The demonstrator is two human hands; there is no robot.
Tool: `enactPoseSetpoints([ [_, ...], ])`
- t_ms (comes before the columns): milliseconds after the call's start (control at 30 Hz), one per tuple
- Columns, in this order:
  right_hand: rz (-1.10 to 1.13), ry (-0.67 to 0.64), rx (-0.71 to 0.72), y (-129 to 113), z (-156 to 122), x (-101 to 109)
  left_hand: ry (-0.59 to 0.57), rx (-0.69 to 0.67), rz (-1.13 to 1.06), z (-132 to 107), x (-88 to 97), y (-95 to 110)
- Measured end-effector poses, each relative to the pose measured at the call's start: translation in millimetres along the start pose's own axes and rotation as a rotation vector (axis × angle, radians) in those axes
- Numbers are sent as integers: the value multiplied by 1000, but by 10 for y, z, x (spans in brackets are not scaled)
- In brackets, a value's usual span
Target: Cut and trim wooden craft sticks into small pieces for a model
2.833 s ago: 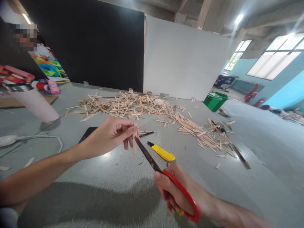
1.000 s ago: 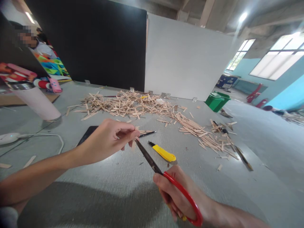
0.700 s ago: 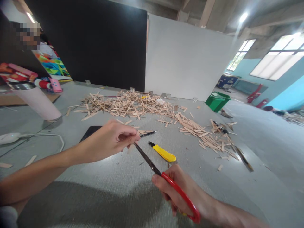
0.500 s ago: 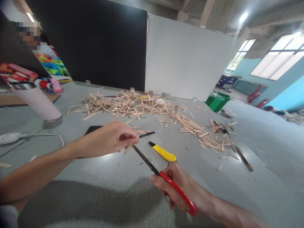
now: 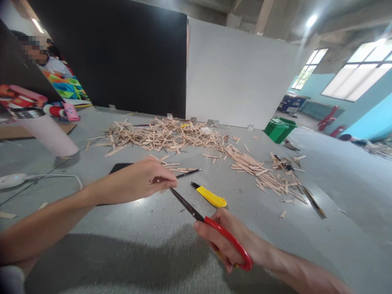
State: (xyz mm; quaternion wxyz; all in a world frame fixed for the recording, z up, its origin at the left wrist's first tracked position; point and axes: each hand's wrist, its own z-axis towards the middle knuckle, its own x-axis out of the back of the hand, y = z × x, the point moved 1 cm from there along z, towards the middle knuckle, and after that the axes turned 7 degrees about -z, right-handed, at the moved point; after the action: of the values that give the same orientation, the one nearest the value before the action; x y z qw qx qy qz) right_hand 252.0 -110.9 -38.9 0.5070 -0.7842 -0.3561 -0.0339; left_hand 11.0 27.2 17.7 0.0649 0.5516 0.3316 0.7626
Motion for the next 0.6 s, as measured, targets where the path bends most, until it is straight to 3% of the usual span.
enactPoseSetpoints([
  [100,227,-59,23,155,116,-13,50,-16,15,-6,9,-40],
  [267,615,-321,21,355,319,-55,100,-98,8,-2,63,-126],
  [400,713,-391,89,404,418,-11,177,-156,-6,11,90,-137],
  [600,736,-383,130,448,527,118,295,-214,192,48,-29,-173],
])
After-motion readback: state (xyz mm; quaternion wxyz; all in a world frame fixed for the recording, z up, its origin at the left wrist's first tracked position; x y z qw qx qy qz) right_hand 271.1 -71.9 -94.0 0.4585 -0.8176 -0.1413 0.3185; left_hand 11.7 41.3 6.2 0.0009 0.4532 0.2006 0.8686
